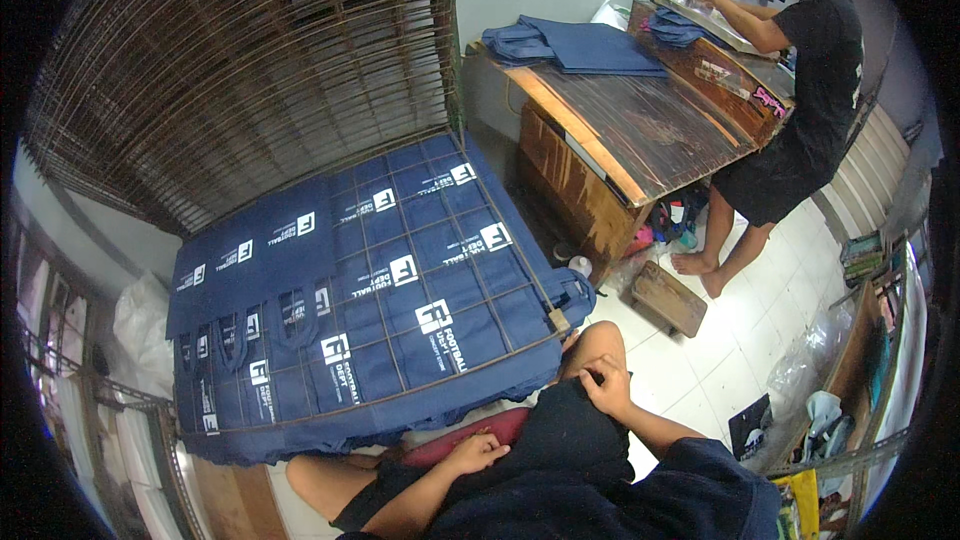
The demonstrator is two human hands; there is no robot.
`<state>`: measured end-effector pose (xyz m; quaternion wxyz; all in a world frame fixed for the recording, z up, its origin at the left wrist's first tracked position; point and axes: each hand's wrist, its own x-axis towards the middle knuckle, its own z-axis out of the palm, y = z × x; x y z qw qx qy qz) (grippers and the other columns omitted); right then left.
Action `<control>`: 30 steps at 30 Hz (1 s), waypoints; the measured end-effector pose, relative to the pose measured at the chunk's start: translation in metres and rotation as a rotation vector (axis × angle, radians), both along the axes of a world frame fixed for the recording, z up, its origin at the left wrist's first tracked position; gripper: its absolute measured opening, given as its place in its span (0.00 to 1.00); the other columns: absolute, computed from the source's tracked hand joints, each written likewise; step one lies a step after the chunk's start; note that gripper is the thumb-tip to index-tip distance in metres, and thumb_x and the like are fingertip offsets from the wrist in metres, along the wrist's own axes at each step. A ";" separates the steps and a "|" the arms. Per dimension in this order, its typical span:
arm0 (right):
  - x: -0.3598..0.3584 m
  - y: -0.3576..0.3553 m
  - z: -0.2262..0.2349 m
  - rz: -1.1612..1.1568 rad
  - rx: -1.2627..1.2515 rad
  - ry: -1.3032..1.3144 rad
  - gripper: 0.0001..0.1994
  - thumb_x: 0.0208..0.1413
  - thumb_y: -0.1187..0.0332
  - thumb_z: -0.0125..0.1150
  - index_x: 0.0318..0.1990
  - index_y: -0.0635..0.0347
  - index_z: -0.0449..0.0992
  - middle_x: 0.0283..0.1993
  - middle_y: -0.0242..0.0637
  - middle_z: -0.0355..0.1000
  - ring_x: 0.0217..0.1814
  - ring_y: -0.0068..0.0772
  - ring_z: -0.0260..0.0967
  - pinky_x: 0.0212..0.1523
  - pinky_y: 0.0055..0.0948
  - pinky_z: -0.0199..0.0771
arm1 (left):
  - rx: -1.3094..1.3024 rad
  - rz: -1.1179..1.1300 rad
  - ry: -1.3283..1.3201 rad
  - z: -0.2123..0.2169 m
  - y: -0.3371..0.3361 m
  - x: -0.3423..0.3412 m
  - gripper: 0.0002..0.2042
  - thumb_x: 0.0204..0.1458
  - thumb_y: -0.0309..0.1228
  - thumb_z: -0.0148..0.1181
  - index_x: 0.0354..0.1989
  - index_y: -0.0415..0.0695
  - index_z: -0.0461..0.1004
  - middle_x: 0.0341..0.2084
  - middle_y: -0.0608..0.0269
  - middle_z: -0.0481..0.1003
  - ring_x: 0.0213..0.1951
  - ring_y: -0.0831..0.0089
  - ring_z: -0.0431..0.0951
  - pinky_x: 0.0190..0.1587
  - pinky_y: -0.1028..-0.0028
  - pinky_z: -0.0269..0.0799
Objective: The person repeatedly picks up blue tote bags from a wooden table and places them into a wire mesh cart. The person handles the bags one at a time, stacking them neatly inside the cart. A coworker is visible in the background also handling similar bags.
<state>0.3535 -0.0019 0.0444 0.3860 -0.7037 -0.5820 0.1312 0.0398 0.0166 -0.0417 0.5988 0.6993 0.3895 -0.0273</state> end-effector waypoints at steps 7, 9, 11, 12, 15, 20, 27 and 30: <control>0.002 0.001 -0.004 0.013 0.021 -0.025 0.06 0.45 0.67 0.60 0.27 0.60 0.77 0.29 0.43 0.71 0.35 0.46 0.70 0.38 0.38 0.68 | -0.024 0.012 -0.064 0.001 -0.001 -0.001 0.18 0.54 0.48 0.54 0.27 0.43 0.70 0.15 0.63 0.73 0.19 0.76 0.72 0.23 0.73 0.66; 0.002 0.000 -0.005 0.010 0.023 -0.031 0.06 0.45 0.67 0.60 0.27 0.60 0.77 0.29 0.43 0.71 0.34 0.45 0.70 0.38 0.38 0.68 | 0.009 -0.005 -0.061 0.001 -0.001 -0.002 0.18 0.54 0.48 0.54 0.27 0.43 0.70 0.15 0.64 0.72 0.19 0.76 0.72 0.23 0.73 0.66; 0.001 0.000 -0.002 0.004 0.007 -0.014 0.06 0.45 0.67 0.60 0.27 0.60 0.77 0.29 0.43 0.71 0.34 0.45 0.70 0.38 0.38 0.68 | 0.024 -0.014 -0.051 0.003 0.000 -0.001 0.19 0.54 0.48 0.54 0.26 0.43 0.70 0.15 0.64 0.72 0.20 0.76 0.72 0.24 0.73 0.66; 0.000 0.000 -0.001 0.001 0.005 -0.010 0.06 0.45 0.67 0.60 0.28 0.60 0.77 0.29 0.43 0.71 0.34 0.45 0.70 0.38 0.38 0.68 | 0.024 -0.015 -0.042 0.004 0.000 -0.001 0.19 0.54 0.49 0.54 0.26 0.43 0.70 0.16 0.64 0.72 0.20 0.76 0.72 0.24 0.73 0.66; -0.001 0.000 0.000 -0.011 0.011 0.005 0.06 0.45 0.67 0.61 0.28 0.60 0.77 0.29 0.42 0.71 0.34 0.44 0.70 0.38 0.37 0.68 | 0.009 -0.024 -0.035 0.004 0.001 -0.001 0.19 0.54 0.50 0.53 0.26 0.43 0.71 0.16 0.64 0.73 0.21 0.76 0.73 0.25 0.73 0.66; 0.002 -0.002 -0.002 -0.015 0.079 0.082 0.05 0.45 0.70 0.62 0.28 0.61 0.76 0.27 0.42 0.71 0.31 0.42 0.70 0.33 0.33 0.69 | 0.033 -0.004 0.028 0.014 -0.001 -0.001 0.21 0.52 0.50 0.54 0.26 0.41 0.73 0.17 0.60 0.74 0.24 0.69 0.75 0.38 0.68 0.69; 0.024 0.044 0.058 -0.048 0.434 0.065 0.05 0.44 0.76 0.61 0.30 0.65 0.75 0.24 0.42 0.69 0.26 0.35 0.67 0.27 0.29 0.66 | 0.110 -0.019 0.066 0.007 -0.009 -0.008 0.24 0.52 0.55 0.51 0.27 0.43 0.74 0.21 0.59 0.75 0.28 0.67 0.76 0.33 0.67 0.69; 0.043 0.075 0.117 -0.058 0.647 -0.050 0.06 0.44 0.76 0.60 0.32 0.65 0.75 0.25 0.40 0.69 0.26 0.31 0.66 0.28 0.26 0.65 | 0.166 -0.035 0.081 -0.002 -0.009 -0.007 0.25 0.51 0.57 0.50 0.28 0.44 0.75 0.21 0.59 0.76 0.28 0.67 0.76 0.34 0.67 0.69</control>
